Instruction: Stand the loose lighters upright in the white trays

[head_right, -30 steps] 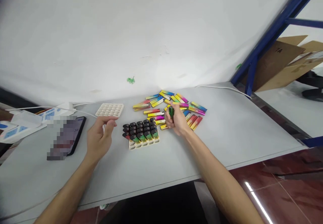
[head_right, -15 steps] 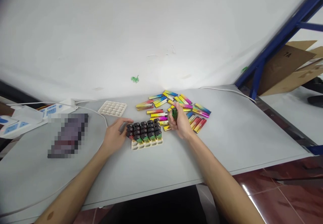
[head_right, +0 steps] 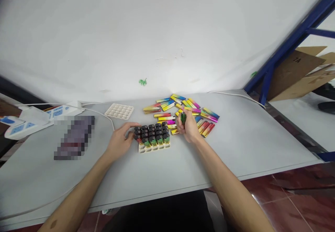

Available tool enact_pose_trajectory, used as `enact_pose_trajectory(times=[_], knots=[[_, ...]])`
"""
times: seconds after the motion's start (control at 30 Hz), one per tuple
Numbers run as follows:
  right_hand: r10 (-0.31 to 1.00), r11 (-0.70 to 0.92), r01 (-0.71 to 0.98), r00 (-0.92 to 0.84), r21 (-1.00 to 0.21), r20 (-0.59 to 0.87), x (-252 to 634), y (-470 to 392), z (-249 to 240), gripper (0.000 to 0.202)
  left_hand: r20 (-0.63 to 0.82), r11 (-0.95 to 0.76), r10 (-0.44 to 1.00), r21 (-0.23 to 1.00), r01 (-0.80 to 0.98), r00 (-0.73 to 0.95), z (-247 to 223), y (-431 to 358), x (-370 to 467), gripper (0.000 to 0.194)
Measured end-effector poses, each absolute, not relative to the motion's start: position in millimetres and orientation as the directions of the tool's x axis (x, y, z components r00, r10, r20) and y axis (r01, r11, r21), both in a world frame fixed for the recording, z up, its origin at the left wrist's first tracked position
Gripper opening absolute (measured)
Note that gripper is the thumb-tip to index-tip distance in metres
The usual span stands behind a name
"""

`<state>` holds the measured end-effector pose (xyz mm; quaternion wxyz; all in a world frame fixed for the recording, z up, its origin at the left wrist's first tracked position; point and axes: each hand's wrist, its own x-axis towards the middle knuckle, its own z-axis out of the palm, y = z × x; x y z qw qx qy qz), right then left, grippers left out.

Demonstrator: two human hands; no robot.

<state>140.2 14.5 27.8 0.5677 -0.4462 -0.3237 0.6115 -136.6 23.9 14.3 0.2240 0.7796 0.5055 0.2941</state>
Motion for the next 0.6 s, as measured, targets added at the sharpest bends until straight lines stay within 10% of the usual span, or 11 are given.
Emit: enact_pose_trajectory(times=[0.33, 0.6], knots=[[0.994, 0.103, 0.036, 0.027, -0.994, 0.104, 146.2, 6.3, 39.9, 0.044, 0.255, -0.472, 0.878, 0.602, 0.645, 0.405, 13.7, 24.5, -134.4, 0.045], [0.947, 0.322, 0.435, -0.142, -0.841, 0.29, 131.3, -27.1, 109.6, 0.026, 0.265, -0.57, 0.818, 0.497, 0.654, 0.511, 9.8, 25.4, -134.8, 0.033]])
